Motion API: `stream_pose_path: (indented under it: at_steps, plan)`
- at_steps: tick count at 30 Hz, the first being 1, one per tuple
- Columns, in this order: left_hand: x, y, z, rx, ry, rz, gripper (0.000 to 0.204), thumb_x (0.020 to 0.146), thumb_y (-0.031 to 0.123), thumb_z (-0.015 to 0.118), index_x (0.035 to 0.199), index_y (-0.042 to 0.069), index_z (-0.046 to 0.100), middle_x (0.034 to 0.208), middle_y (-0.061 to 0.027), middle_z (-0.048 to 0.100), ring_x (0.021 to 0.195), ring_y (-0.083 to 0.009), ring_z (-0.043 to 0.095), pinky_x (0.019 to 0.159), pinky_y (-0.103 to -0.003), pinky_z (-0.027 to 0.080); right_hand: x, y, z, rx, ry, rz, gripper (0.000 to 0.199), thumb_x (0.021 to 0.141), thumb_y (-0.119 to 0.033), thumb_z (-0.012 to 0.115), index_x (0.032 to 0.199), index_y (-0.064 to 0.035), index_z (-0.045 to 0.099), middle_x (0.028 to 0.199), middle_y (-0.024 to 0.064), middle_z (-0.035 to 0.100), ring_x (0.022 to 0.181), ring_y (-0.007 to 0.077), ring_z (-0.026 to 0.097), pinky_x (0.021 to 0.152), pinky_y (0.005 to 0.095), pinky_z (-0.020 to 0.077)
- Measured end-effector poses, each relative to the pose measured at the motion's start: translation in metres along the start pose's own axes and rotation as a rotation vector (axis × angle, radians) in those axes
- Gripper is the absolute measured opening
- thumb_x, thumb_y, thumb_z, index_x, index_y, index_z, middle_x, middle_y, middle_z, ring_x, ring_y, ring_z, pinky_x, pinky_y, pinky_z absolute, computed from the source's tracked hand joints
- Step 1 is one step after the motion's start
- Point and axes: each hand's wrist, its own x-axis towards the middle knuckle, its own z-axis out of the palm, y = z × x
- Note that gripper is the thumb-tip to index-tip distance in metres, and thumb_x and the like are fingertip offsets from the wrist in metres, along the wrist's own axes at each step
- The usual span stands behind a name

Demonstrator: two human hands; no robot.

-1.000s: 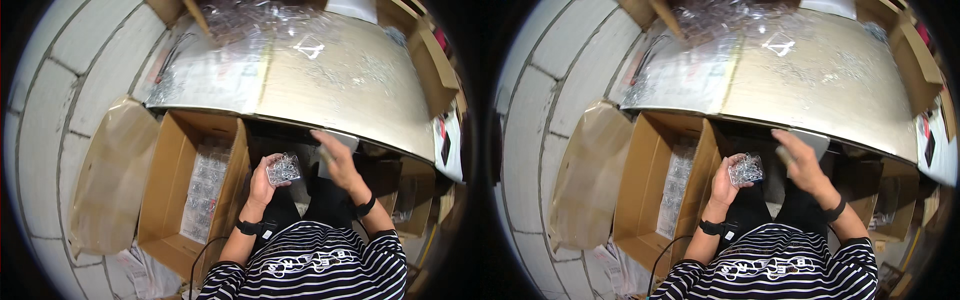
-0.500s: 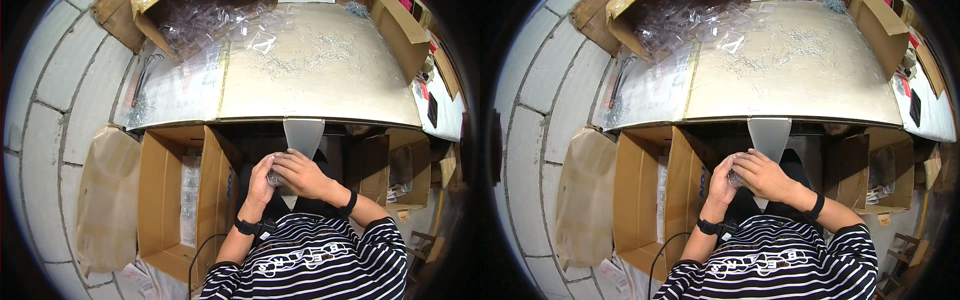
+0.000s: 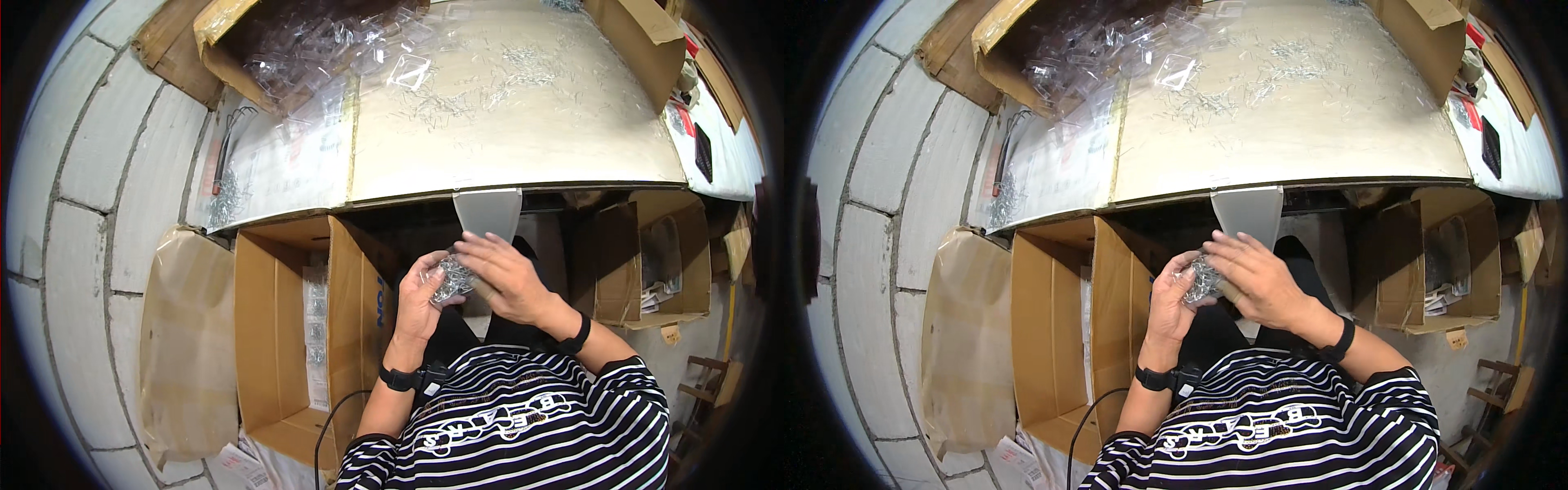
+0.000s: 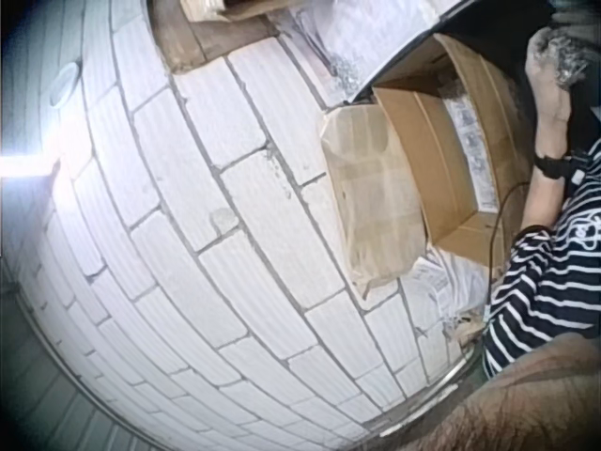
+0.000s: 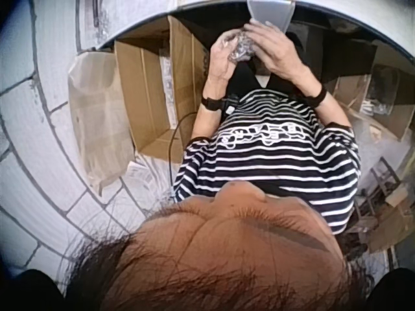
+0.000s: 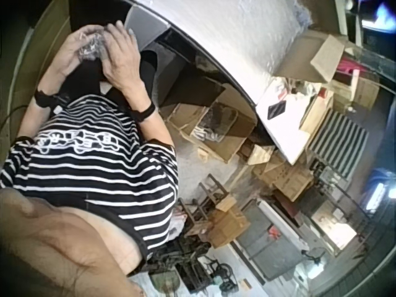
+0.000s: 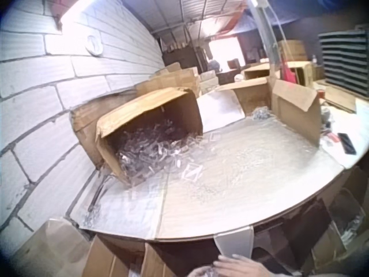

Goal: Bagging small metal components into individual plastic bags.

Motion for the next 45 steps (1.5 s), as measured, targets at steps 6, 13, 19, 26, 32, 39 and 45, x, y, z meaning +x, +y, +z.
stream_pose_path:
  at_steps: [6, 13, 19, 26, 32, 39, 45]
  plan:
    - [-0.003, 0.004, 0.004, -0.076, 0.003, 0.055, 0.036, 0.097, 0.03, 0.044, 0.117, 0.0, 0.05, 0.106, -0.0106, 0.06, 0.092, -0.0181, 0.063, 0.071, -0.034, 0.058, 0.001, -0.018, 0.0, -0.257, -0.123, -0.144, 0.054, 0.08, -0.022, 0.064, 0.128, -0.0027, 0.047, 0.135, 0.0127, 0.045, 0.132, 0.0248, 0.035, 0.11, 0.0462, 0.0213]
    - [-0.001, 0.002, -0.005, -0.05, 0.045, 0.08, 0.035, 0.099, 0.03, 0.038, 0.115, 0.001, 0.051, 0.108, -0.0104, 0.06, 0.093, -0.0175, 0.061, 0.075, -0.03, 0.055, 0.004, -0.02, 0.005, -0.26, -0.163, -0.102, 0.048, 0.085, -0.023, 0.058, 0.127, -0.0018, 0.048, 0.136, 0.0118, 0.044, 0.129, 0.0242, 0.039, 0.109, 0.0467, 0.0225]
    - [-0.01, 0.026, -0.01, -0.024, 0.089, 0.088, 0.029, 0.096, 0.023, 0.044, 0.114, 0.002, 0.052, 0.105, -0.0134, 0.062, 0.085, -0.0204, 0.066, 0.059, -0.034, 0.06, 0.017, -0.025, -0.01, -0.124, 0.003, -0.103, 0.049, 0.076, -0.011, 0.066, 0.122, -0.0033, 0.052, 0.131, 0.0143, 0.049, 0.125, 0.028, 0.045, 0.104, 0.0454, 0.033]
    - [-0.054, 0.107, -0.029, 0.155, 0.216, 0.217, 0.028, 0.096, 0.024, 0.046, 0.106, 0.001, 0.057, 0.093, -0.0098, 0.064, 0.072, -0.014, 0.066, 0.049, -0.027, 0.056, 0.005, -0.004, -0.006, -0.072, 0.063, 0.158, 0.05, 0.075, 0.006, 0.059, 0.124, 0.0005, 0.046, 0.118, 0.0222, 0.054, 0.105, 0.0394, 0.055, 0.087, 0.0391, 0.0469]
    - [-0.111, 0.148, -0.098, 0.365, 0.565, 0.407, 0.028, 0.096, 0.026, 0.047, 0.099, 0.001, 0.059, 0.081, -0.0064, 0.064, 0.059, -0.0108, 0.062, 0.04, -0.023, 0.05, 0.005, -0.011, 0.02, -0.059, -0.204, 0.177, 0.052, 0.076, 0.008, 0.057, 0.126, 0.0004, 0.044, 0.117, 0.0193, 0.054, 0.1, 0.0338, 0.057, 0.087, 0.0343, 0.0461]
    - [-0.21, 0.172, -0.259, 0.248, 0.903, 0.325, 0.026, 0.095, 0.022, 0.046, 0.097, -0.001, 0.06, 0.087, -0.0076, 0.064, 0.067, -0.0157, 0.064, 0.053, -0.031, 0.054, 0.001, -0.005, 0.014, -0.051, -0.301, 0.433, 0.063, 0.077, 0.014, 0.05, 0.136, -0.0052, 0.037, 0.125, 0.0226, 0.051, 0.111, 0.0357, 0.054, 0.093, 0.0378, 0.0442]
    - [-0.273, 0.1, -0.374, 0.149, 1.01, 0.068, 0.026, 0.095, 0.018, 0.047, 0.111, 0.002, 0.059, 0.097, -0.0058, 0.064, 0.082, -0.0169, 0.063, 0.068, -0.031, 0.053, 0.016, 0.001, 0.024, -0.248, -0.513, 0.402, 0.069, 0.071, 0.018, 0.048, 0.135, -0.005, 0.038, 0.125, 0.0243, 0.05, 0.114, 0.0376, 0.052, 0.097, 0.0408, 0.0428]
